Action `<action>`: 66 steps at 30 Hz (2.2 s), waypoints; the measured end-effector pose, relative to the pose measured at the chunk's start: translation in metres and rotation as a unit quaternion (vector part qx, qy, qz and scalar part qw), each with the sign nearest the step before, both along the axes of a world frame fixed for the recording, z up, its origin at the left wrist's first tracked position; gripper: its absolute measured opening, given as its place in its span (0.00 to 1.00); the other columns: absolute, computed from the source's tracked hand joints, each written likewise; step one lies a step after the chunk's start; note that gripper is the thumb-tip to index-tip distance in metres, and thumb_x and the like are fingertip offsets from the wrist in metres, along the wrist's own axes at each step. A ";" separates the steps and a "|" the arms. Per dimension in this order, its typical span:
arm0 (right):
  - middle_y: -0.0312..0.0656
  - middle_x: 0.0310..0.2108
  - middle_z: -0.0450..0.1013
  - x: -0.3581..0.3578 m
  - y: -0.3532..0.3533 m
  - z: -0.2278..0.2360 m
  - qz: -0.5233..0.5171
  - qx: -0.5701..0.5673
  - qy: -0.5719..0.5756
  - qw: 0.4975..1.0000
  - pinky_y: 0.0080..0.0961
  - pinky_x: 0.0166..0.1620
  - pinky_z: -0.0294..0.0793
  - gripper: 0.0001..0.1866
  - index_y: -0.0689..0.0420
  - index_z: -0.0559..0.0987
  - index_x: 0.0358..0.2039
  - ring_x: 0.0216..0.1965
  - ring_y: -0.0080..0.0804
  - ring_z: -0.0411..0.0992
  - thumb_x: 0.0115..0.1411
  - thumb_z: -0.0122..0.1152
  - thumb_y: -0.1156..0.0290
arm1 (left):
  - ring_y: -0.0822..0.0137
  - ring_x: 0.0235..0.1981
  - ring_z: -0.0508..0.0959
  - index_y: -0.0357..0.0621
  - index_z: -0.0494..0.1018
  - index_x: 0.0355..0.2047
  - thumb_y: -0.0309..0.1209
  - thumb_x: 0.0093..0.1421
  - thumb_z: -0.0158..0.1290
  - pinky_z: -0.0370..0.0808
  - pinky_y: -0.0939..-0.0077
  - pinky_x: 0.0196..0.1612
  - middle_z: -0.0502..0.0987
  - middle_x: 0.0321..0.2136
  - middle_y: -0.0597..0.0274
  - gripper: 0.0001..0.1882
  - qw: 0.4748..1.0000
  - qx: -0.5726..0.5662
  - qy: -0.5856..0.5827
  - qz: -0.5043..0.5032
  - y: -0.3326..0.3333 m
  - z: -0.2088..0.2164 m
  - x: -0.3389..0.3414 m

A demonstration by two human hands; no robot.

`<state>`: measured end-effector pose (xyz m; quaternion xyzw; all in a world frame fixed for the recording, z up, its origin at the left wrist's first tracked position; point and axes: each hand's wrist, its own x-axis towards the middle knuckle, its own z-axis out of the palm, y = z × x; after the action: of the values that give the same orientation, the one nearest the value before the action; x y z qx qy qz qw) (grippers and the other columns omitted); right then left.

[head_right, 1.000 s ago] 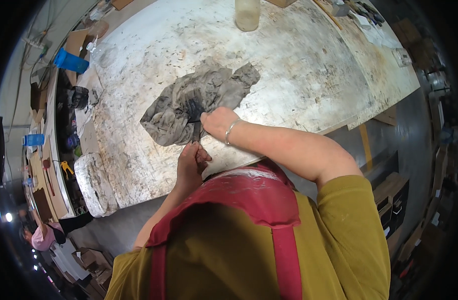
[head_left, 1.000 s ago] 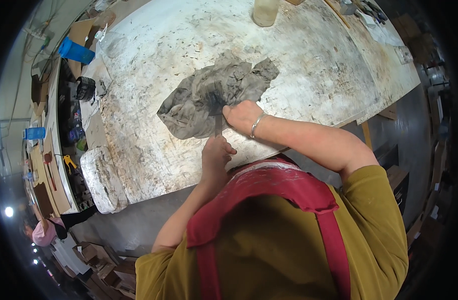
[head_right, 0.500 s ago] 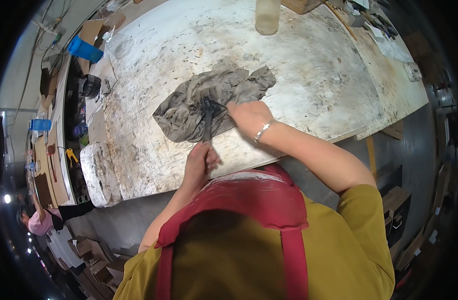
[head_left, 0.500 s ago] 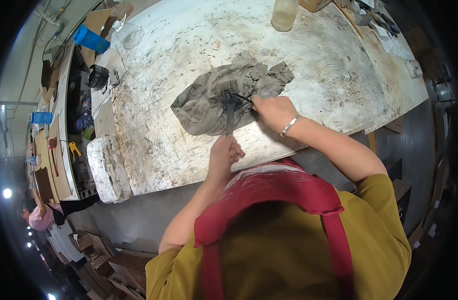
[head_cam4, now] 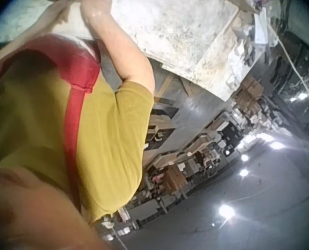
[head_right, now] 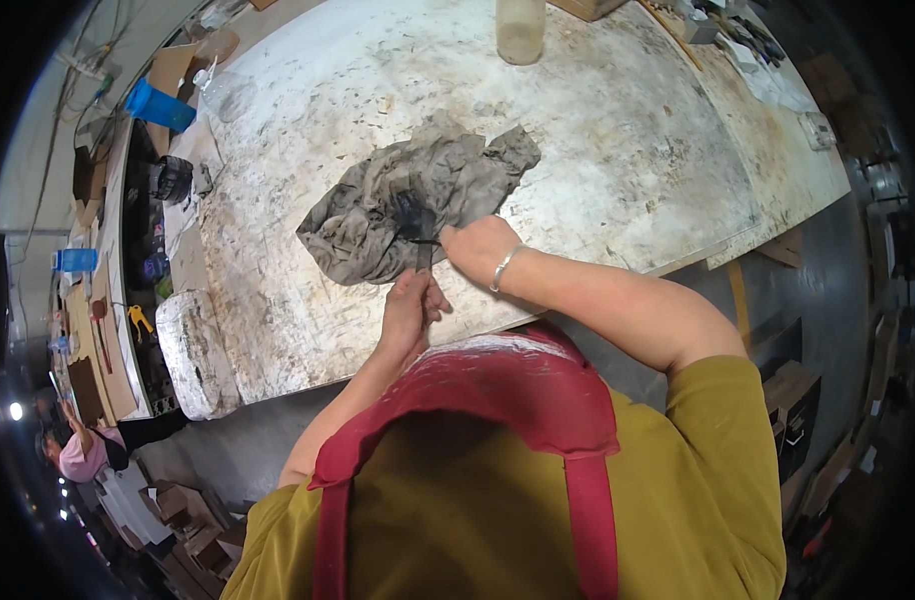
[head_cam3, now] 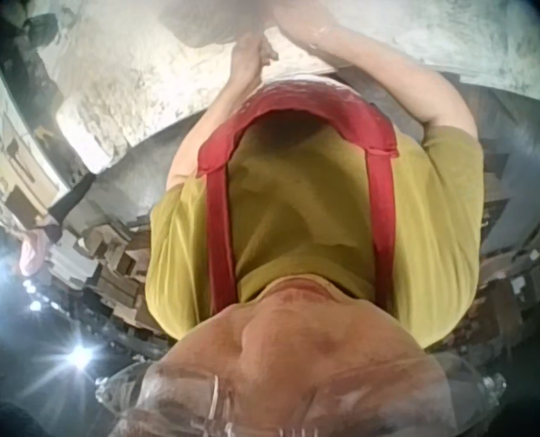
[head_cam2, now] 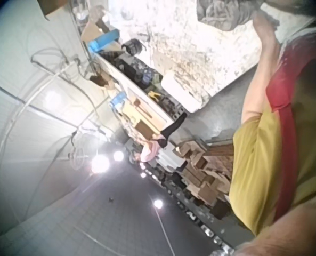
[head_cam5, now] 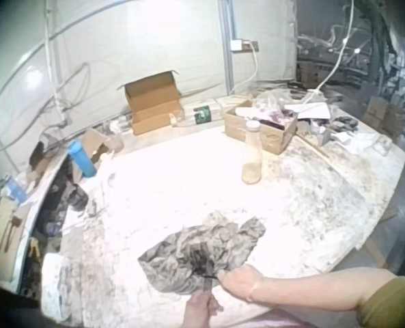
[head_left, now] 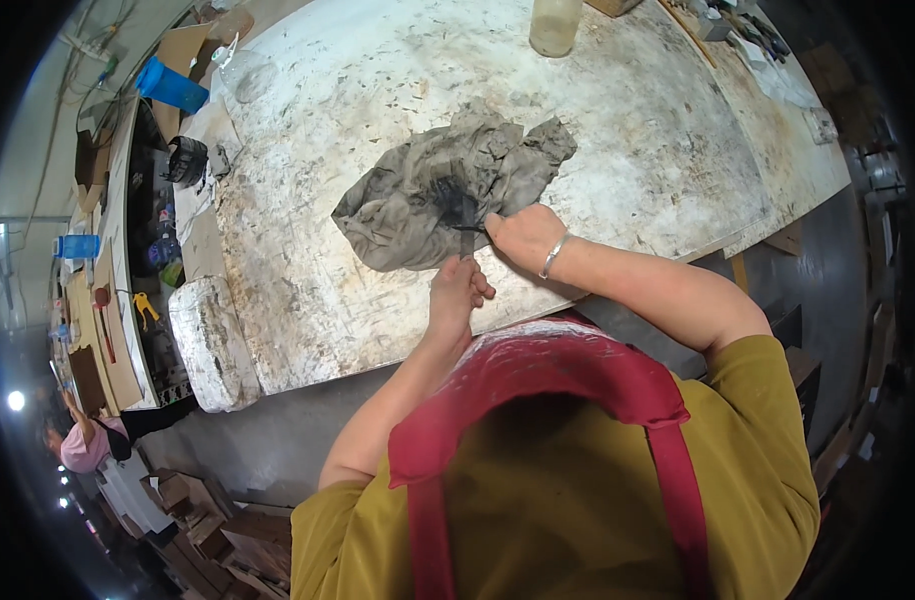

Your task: The person cleans a black metal tool by hand using a cloth and liquid from a bottle on a workbench.

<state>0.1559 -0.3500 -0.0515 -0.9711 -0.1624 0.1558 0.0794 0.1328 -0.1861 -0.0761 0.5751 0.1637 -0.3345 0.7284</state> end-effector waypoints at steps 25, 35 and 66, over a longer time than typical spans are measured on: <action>0.50 0.22 0.73 0.013 -0.032 0.014 -0.134 0.065 -0.031 0.988 0.42 0.31 0.70 0.09 0.58 0.72 0.30 0.28 0.50 0.72 0.58 0.49 0.65 | 0.64 0.40 0.75 0.42 0.67 0.40 0.41 0.64 0.43 0.75 0.81 0.32 0.75 0.34 0.64 0.15 0.913 -0.248 0.321 0.042 0.030 -0.028 0.000; 0.50 0.22 0.73 0.018 -0.053 0.023 -0.158 0.044 -0.027 0.986 0.41 0.30 0.70 0.10 0.58 0.72 0.30 0.27 0.48 0.73 0.58 0.48 0.65 | 0.71 0.34 0.75 0.42 0.67 0.40 0.28 0.61 0.47 0.75 0.85 0.35 0.73 0.30 0.66 0.07 0.944 -0.257 0.205 -0.033 0.024 -0.008 0.000; 0.44 0.15 0.71 0.008 -0.036 0.027 0.047 -0.025 -0.089 0.995 0.34 0.20 0.70 0.06 0.58 0.68 0.29 0.18 0.40 0.73 0.53 0.47 0.70 | 0.72 0.17 0.65 0.47 0.61 0.25 0.31 0.61 0.44 0.61 0.79 0.23 0.60 0.15 0.69 0.08 0.994 -0.074 0.077 0.006 -0.007 0.003 0.011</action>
<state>0.1640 -0.3860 -0.0240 -0.9741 -0.2100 0.0765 0.0334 0.1442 -0.1928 -0.0727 0.4912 0.1973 -0.3841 0.7564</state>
